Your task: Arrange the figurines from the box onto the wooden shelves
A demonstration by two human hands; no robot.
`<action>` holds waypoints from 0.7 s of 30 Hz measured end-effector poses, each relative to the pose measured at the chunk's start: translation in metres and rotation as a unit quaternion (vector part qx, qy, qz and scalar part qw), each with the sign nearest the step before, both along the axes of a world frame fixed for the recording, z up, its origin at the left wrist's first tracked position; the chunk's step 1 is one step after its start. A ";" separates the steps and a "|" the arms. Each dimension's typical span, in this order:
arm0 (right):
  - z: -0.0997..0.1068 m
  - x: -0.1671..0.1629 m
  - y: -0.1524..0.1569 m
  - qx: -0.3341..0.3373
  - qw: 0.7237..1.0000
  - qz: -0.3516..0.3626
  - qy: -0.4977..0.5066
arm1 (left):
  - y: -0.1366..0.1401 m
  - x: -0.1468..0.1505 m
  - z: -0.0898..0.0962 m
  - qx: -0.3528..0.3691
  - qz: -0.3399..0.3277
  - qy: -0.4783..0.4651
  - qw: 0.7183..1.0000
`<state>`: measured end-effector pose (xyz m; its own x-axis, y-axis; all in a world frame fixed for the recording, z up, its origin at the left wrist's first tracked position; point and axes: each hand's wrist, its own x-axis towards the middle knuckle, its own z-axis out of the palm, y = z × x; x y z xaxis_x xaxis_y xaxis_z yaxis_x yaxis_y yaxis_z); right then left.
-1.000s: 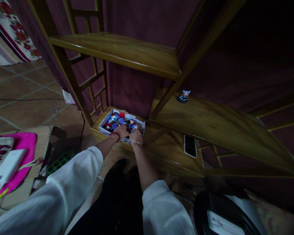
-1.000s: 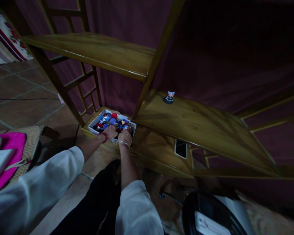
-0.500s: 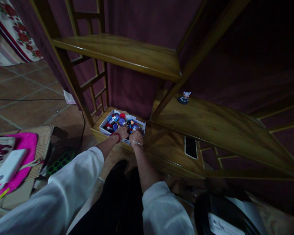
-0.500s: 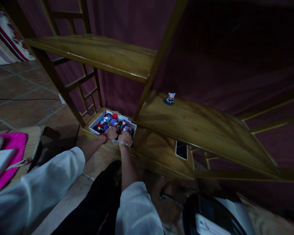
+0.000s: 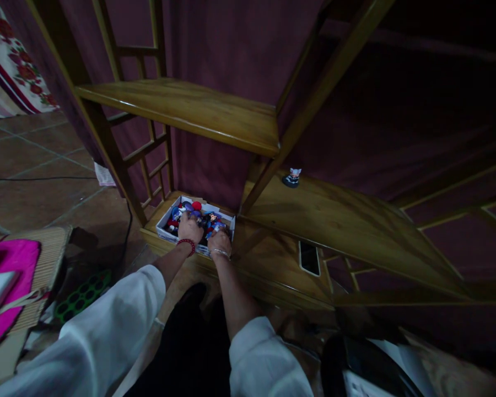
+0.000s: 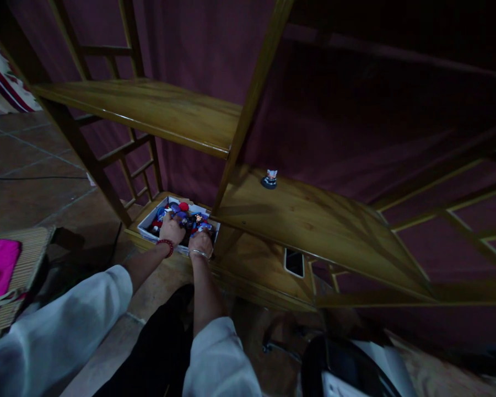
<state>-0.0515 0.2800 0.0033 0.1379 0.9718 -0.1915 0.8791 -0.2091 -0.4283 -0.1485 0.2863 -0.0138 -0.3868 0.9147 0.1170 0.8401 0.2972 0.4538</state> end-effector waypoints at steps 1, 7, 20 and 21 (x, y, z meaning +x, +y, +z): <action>-0.001 0.000 0.000 0.003 1.000 0.001 0.000 | -0.002 0.000 0.001 -0.002 0.041 0.006 0.999; -0.007 0.001 0.002 0.016 1.000 0.014 -0.012 | 0.006 0.001 0.001 -0.083 0.149 -0.029 0.985; -0.003 0.002 0.001 0.012 1.000 0.018 -0.018 | 0.040 0.002 0.001 -0.042 0.048 0.070 0.995; -0.002 0.002 0.001 0.014 1.000 0.018 -0.018 | 0.046 -0.002 0.001 -0.045 0.039 0.068 0.996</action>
